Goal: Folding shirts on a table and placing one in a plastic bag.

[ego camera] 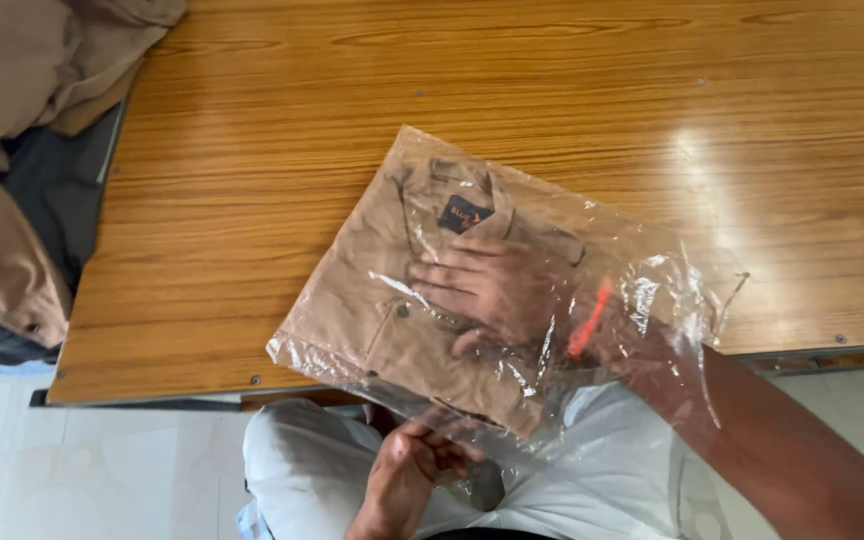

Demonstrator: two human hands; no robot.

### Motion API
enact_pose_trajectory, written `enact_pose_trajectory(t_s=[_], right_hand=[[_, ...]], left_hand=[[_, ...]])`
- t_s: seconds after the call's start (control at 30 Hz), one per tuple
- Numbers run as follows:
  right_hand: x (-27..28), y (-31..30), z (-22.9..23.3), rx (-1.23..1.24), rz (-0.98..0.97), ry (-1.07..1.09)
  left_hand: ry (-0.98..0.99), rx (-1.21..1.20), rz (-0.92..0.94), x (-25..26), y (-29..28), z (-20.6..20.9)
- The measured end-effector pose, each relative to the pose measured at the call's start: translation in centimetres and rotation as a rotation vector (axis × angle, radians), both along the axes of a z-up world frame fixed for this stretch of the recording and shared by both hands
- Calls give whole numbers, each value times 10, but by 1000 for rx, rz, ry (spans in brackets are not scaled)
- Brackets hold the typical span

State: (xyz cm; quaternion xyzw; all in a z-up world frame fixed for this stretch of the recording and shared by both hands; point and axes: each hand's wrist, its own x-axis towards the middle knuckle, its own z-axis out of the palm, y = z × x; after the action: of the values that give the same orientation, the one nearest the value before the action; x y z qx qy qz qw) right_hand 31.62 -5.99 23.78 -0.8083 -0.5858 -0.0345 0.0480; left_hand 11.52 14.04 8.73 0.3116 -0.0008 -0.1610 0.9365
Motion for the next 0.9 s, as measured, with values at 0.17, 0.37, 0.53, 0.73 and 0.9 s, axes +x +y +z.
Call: enact_pose_trajectory(t_s=[0.17, 0.37, 0.53, 0.73, 0.9], right_hand=[[-24, -39, -51, 84, 25, -205], [-93, -114, -1, 48, -42, -37], [-154, -185, -41, 352, -561, -95], [-242, -192, -197, 1557, -1208, 164], [-270, -162, -278, 1936, -1063, 881]], left_hand=[[-172, 149, -68, -5, -9, 7], [-130, 256, -47, 1, -15, 8], [-6, 294, 31, 13, -40, 5], [-38, 297, -100, 18, -67, 38], [-3, 335, -140, 17, -24, 13]])
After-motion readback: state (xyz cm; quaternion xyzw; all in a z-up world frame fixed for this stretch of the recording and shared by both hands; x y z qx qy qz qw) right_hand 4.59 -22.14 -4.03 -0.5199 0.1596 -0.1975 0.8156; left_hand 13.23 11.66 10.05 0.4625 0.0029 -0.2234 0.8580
